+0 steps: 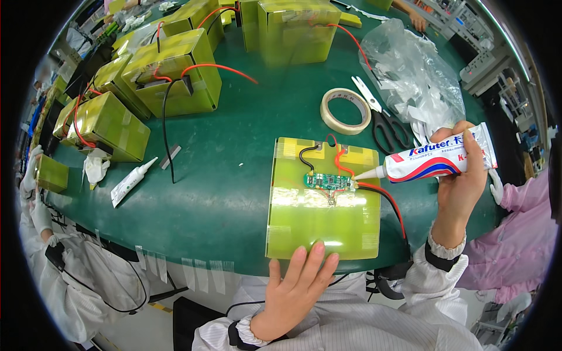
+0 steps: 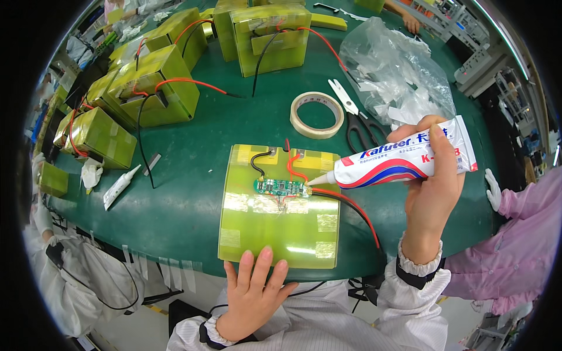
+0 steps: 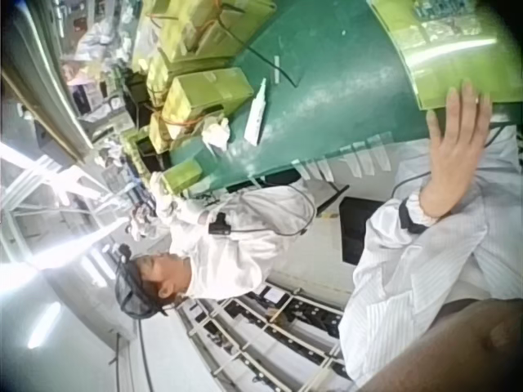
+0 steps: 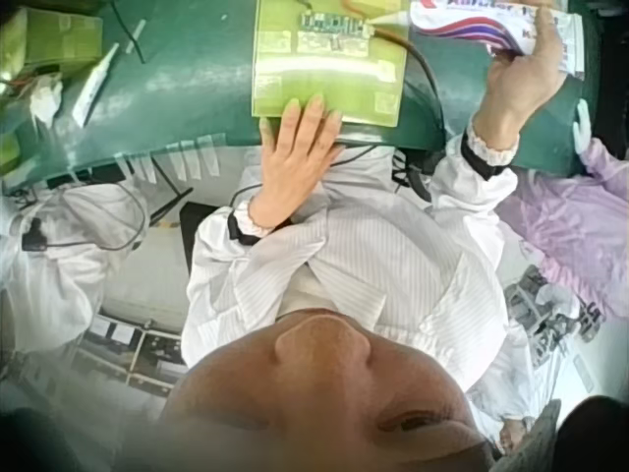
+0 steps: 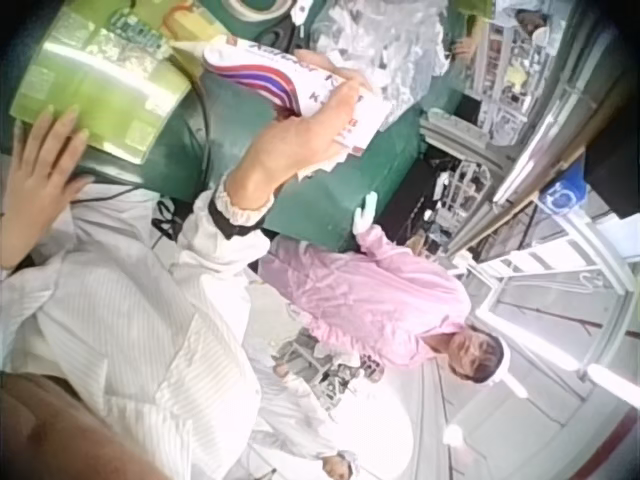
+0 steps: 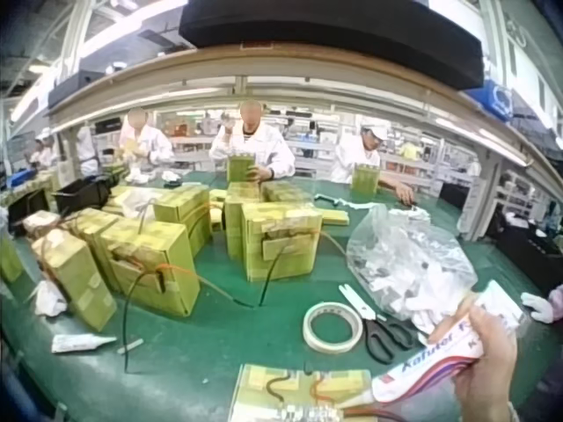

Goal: The person assembles multi-cell battery packs by cutting tape with scissors, applying adhesive from a tube with an adhesive dispenser, and securing wiring components to a wiring board.

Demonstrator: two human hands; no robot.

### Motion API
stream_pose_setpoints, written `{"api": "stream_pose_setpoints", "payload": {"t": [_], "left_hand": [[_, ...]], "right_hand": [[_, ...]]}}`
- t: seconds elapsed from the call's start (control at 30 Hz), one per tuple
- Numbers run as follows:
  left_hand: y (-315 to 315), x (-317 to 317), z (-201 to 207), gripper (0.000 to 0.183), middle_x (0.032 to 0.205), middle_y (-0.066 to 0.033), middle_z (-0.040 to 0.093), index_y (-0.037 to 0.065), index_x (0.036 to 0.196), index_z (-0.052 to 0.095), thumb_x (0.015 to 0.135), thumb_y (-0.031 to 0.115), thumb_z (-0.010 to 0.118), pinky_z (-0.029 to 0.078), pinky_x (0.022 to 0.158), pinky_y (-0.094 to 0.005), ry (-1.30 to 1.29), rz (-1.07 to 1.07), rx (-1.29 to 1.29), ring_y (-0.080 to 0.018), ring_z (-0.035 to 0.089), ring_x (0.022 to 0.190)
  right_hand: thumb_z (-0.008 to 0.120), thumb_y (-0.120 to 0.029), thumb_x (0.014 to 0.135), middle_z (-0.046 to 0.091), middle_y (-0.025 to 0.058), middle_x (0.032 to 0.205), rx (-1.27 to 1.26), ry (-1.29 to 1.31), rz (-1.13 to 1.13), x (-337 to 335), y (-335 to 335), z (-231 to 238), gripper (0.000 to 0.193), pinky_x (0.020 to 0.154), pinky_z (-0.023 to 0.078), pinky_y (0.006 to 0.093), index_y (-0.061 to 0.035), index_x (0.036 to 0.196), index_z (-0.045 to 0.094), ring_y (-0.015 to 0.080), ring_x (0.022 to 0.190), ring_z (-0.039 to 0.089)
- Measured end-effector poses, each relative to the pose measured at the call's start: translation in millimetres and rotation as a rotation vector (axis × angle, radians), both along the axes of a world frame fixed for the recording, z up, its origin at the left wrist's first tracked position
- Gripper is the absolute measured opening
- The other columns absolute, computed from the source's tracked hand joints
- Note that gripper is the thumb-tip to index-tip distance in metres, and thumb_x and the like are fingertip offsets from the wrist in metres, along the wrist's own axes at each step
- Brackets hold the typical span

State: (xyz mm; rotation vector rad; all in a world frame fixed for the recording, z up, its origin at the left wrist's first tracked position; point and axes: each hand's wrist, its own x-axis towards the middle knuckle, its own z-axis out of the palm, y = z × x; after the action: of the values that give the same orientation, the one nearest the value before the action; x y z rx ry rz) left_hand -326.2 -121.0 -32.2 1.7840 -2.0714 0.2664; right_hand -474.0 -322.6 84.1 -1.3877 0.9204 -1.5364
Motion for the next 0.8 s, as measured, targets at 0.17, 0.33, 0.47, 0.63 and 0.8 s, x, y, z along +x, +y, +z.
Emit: {"api": "stream_pose_setpoints", "payload": {"t": [0.17,0.33,0.47,0.63,0.8], "left_hand": [[-0.3,-0.7,-0.5,0.067,0.135,-0.011,0.03,0.016,0.13,0.034,0.075,0.043,0.061,0.012,0.101,-0.0567,0.002,0.002,0.0,-0.0347,0.019,0.129],[0.5,-2.1,0.0,0.068,0.135,-0.0113,0.03,0.016,0.131,0.034,0.075,0.043,0.06,0.012,0.101,-0.0569,0.006,0.01,0.006,-0.0349,0.019,0.128],[0.7,-1.2,-0.1,0.068,0.136,-0.0117,0.03,0.016,0.131,0.034,0.075,0.043,0.06,0.012,0.101,-0.0567,0.01,0.006,0.01,-0.0349,0.019,0.129],[0.0,-1.2,-0.9,0.067,0.136,-0.0117,0.03,0.016,0.13,0.034,0.075,0.043,0.061,0.011,0.102,-0.0559,0.007,0.011,-0.005,-0.0347,0.018,0.129],[-0.6,-0.4,-0.1,0.066,0.136,-0.0109,0.03,0.016,0.13,0.036,0.074,0.043,0.061,0.011,0.102,-0.0555,0.001,0.002,-0.001,-0.034,0.018,0.129]], "right_hand": [[0.045,-0.019,0.084,0.06,0.0157,0.069,-0.004,-0.002,-0.02,-2.3,-2.1,-3.6,0.02,0.043,0.046,0.0204,-0.0002,0.084,0.05,0.0144,0.053,0.059],[0.045,-0.02,0.084,0.06,0.016,0.069,-0.037,-0.022,-0.018,-3.6,-1.0,-5.1,0.02,0.043,0.047,0.0205,-0.0001,0.085,0.05,0.0144,0.053,0.058],[0.045,-0.02,0.084,0.059,0.0163,0.069,-0.041,-0.041,-0.003,-1.6,-0.4,-5.4,0.021,0.043,0.046,0.0201,0.0,0.085,0.05,0.0143,0.053,0.058],[0.044,-0.02,0.085,0.059,0.0168,0.07,-0.063,-0.047,-0.062,-3.1,-2.3,-3.9,0.021,0.043,0.045,0.019,0.0002,0.086,0.049,0.0139,0.053,0.058],[0.043,-0.019,0.085,0.059,0.0174,0.073,-0.093,-0.075,0.094,2.8,4.9,7.7,0.022,0.045,0.045,0.0201,0.0016,0.09,0.048,0.015,0.054,0.058]]}}
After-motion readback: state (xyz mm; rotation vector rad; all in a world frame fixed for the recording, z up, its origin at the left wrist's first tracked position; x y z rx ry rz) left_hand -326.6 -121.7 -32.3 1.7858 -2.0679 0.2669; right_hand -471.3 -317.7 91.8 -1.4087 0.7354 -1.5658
